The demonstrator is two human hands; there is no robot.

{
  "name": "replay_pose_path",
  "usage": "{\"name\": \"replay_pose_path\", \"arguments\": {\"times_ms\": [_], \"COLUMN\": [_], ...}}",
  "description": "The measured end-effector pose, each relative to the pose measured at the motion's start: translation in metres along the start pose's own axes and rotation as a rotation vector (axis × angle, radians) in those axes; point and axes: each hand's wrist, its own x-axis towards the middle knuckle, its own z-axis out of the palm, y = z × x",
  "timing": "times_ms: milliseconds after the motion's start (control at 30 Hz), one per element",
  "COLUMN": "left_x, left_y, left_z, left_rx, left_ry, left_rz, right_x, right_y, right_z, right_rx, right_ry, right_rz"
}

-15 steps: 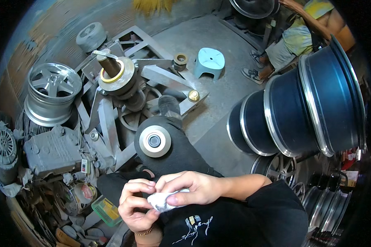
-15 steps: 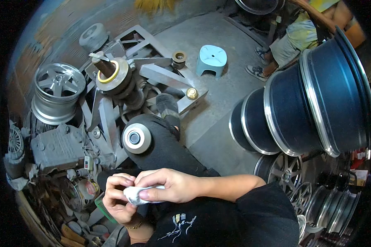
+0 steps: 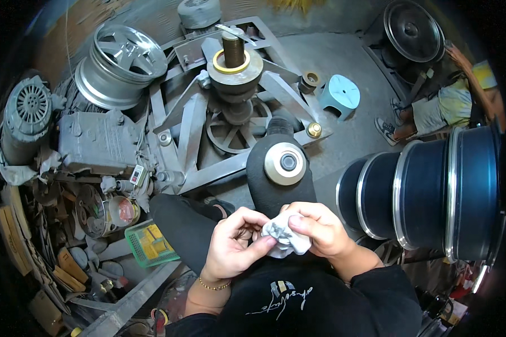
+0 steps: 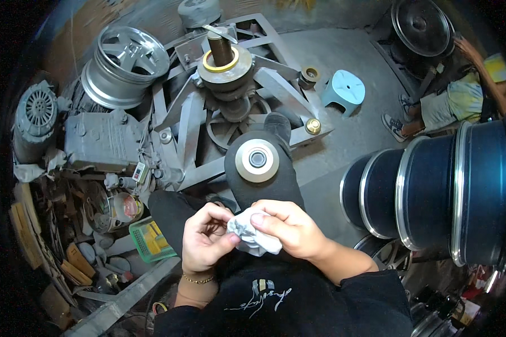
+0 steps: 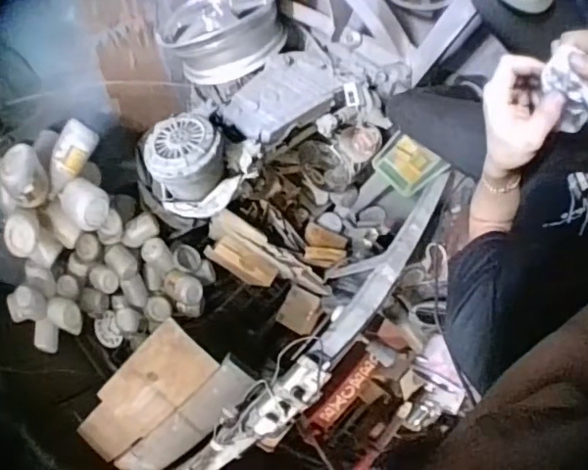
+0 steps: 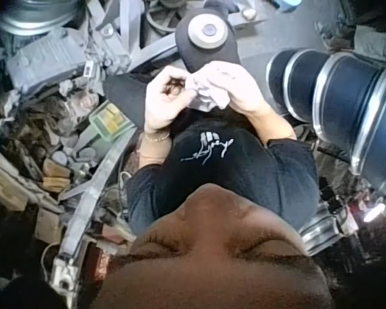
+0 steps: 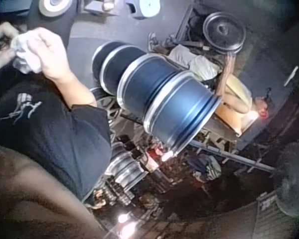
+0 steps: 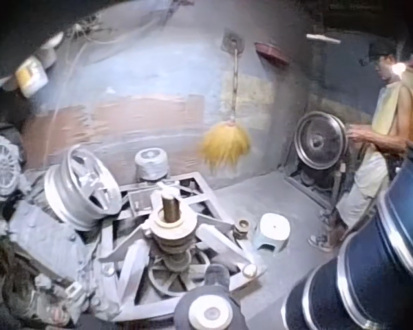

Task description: The person sits on the floor and cleans a small cylindrical mechanical part using a white cloth. They wipe the part repeatedly, rotate it to clean different sides, and then apply a strip of yellow tape to the part's surface.

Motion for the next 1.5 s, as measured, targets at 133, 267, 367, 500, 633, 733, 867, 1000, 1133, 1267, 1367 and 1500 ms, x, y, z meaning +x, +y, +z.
{"name": "replay_pose_path", "arguments": {"times_ms": [133,267,367,500,633,733,867,1000,1133,1267,1367,1500], "left_x": [0.004,-0.001,-0.009,-0.009,-0.012,-0.011,-0.011,-0.020,-0.023,-0.024,-0.022,-0.021], "left_y": [-0.006,0.002,-0.009,-0.007,0.002,0.003,0.003,0.010,0.014,0.010,0.010,0.008], "left_z": [-0.005,-0.008,-0.014,-0.010,-0.005,-0.006,-0.007,-0.001,-0.001,-0.008,-0.005,-0.004], "left_rx": [0.040,-0.202,-0.240,-0.305,-0.355,-0.281,-0.175,-0.067,-0.068,-0.080,-0.097,-0.130], "left_ry": [-0.017,0.007,0.011,0.068,0.114,0.141,0.135,0.117,0.133,0.154,0.119,0.086], "left_rz": [0.152,-0.034,0.010,0.061,0.067,0.082,0.077,0.091,0.107,0.118,0.083,0.054], "right_x": [0.001,-0.001,0.000,0.002,0.001,0.001,0.001,0.003,0.007,0.022,0.038,0.042], "right_y": [0.002,0.005,0.001,0.002,0.004,0.005,0.001,-0.001,-0.009,-0.024,-0.022,-0.022], "right_z": [0.005,0.003,0.012,0.013,0.011,0.010,0.013,0.016,0.016,-0.001,-0.016,-0.018], "right_rx": [0.070,0.104,0.085,0.059,-0.003,-0.051,-0.083,-0.355,-0.981,-1.460,-1.473,-1.444], "right_ry": [0.035,0.029,0.033,0.054,0.020,-0.006,-0.012,-0.089,0.163,0.569,0.469,0.471], "right_rz": [0.028,0.074,0.065,0.078,0.077,0.068,0.087,-0.022,-0.666,-0.922,-0.863,-0.918]}}
